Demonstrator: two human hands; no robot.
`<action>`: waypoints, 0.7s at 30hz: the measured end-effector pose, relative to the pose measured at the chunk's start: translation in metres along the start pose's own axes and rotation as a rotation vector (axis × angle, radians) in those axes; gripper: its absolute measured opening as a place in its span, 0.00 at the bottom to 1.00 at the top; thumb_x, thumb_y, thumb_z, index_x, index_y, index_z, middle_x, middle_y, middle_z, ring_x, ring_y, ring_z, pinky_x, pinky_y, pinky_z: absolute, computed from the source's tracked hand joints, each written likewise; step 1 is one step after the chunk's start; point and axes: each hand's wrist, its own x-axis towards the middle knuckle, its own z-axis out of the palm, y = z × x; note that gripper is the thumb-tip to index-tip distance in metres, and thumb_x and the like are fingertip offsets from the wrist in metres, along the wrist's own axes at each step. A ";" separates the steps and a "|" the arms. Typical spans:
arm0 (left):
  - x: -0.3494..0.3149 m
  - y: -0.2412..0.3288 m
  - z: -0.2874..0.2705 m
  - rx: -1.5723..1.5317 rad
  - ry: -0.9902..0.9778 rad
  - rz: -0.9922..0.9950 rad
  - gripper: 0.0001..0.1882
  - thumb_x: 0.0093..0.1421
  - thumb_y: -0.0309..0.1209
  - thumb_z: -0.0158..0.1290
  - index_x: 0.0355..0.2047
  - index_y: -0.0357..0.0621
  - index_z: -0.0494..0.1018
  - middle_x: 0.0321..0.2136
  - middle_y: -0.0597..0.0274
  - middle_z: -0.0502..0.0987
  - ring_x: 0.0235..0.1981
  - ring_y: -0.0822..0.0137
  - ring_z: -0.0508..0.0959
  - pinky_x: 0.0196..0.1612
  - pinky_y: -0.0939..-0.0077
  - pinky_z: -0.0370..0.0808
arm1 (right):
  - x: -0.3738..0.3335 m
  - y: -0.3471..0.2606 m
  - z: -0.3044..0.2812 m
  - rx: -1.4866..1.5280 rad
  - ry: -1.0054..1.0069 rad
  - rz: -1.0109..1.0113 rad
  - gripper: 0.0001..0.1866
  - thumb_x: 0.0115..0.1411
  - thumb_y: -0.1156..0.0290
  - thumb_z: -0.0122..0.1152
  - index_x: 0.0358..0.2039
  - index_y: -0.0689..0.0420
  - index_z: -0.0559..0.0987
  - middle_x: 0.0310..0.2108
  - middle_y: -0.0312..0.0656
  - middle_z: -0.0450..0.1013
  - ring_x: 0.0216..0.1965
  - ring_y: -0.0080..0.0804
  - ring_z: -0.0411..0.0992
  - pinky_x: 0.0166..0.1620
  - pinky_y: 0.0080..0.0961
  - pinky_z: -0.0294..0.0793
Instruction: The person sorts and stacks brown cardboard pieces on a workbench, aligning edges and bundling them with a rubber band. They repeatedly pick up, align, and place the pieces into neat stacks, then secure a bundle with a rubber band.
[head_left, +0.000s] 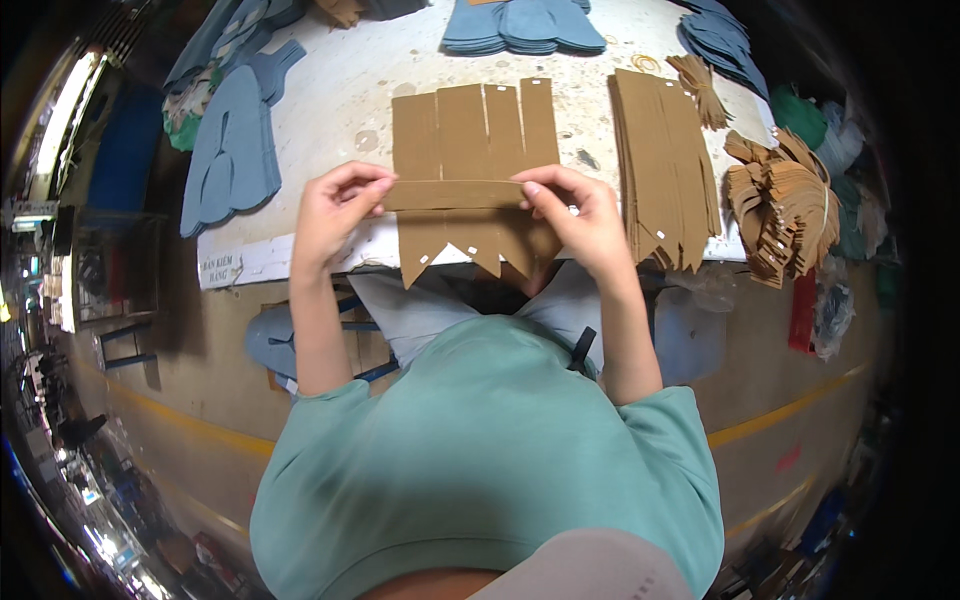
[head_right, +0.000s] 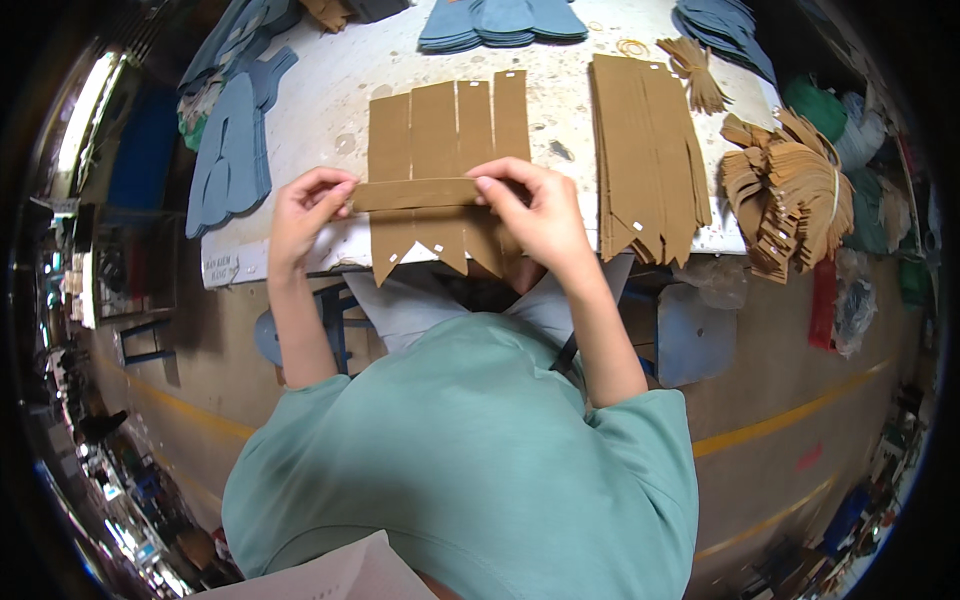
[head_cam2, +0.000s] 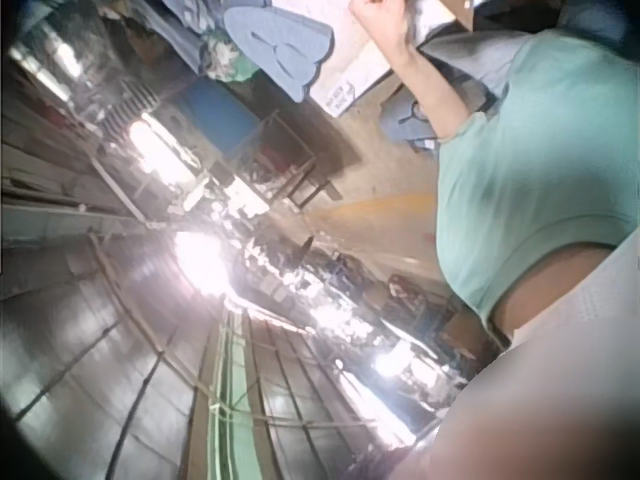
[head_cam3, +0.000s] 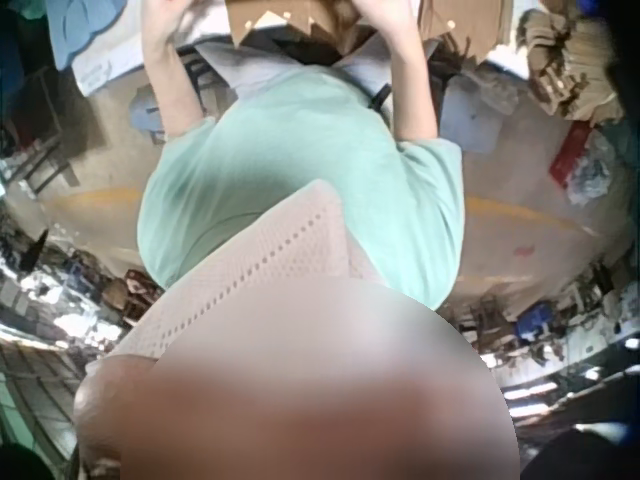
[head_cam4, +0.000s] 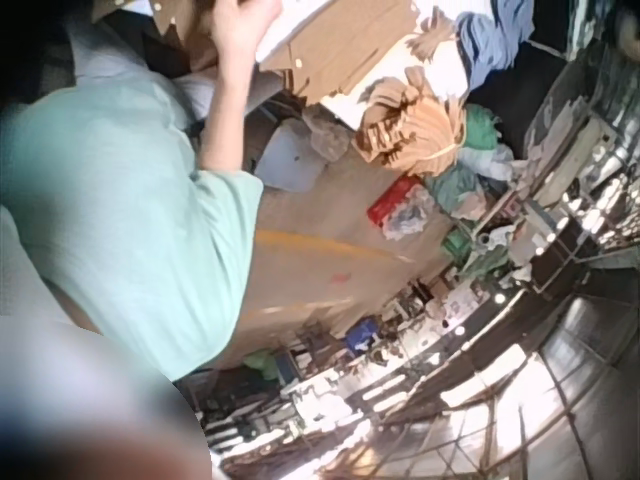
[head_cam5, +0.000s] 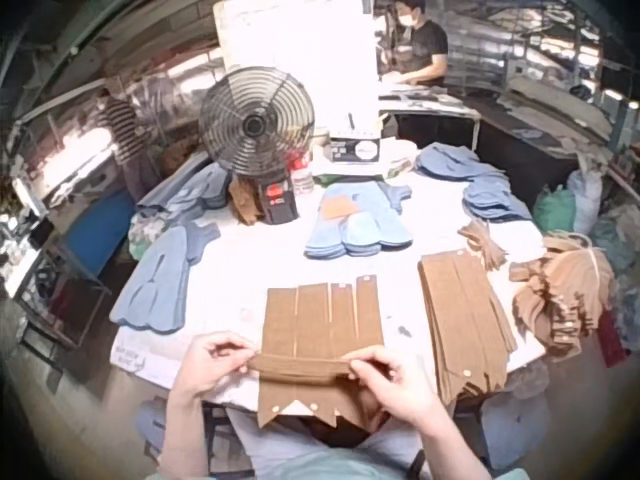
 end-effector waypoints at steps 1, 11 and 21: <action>0.001 -0.008 0.006 0.012 0.042 0.032 0.06 0.59 0.23 0.57 0.36 0.36 0.78 0.25 0.70 0.77 0.21 0.85 0.70 0.26 0.90 0.67 | 0.001 0.003 -0.004 -0.115 0.029 0.020 0.08 0.61 0.73 0.58 0.39 0.61 0.81 0.28 0.33 0.77 0.31 0.17 0.73 0.37 0.16 0.72; 0.001 -0.032 0.001 0.209 0.108 -0.035 0.06 0.57 0.26 0.59 0.34 0.37 0.79 0.17 0.76 0.70 0.18 0.87 0.61 0.21 0.90 0.58 | 0.000 0.015 -0.011 -0.497 0.162 -0.084 0.07 0.56 0.71 0.63 0.33 0.60 0.81 0.25 0.39 0.77 0.26 0.22 0.75 0.32 0.21 0.73; -0.001 -0.020 0.012 0.658 0.187 0.108 0.07 0.53 0.27 0.60 0.33 0.43 0.80 0.23 0.67 0.74 0.21 0.79 0.69 0.25 0.84 0.66 | -0.005 0.015 -0.014 -0.642 0.196 -0.112 0.07 0.54 0.71 0.63 0.33 0.58 0.82 0.25 0.38 0.72 0.22 0.28 0.68 0.30 0.25 0.69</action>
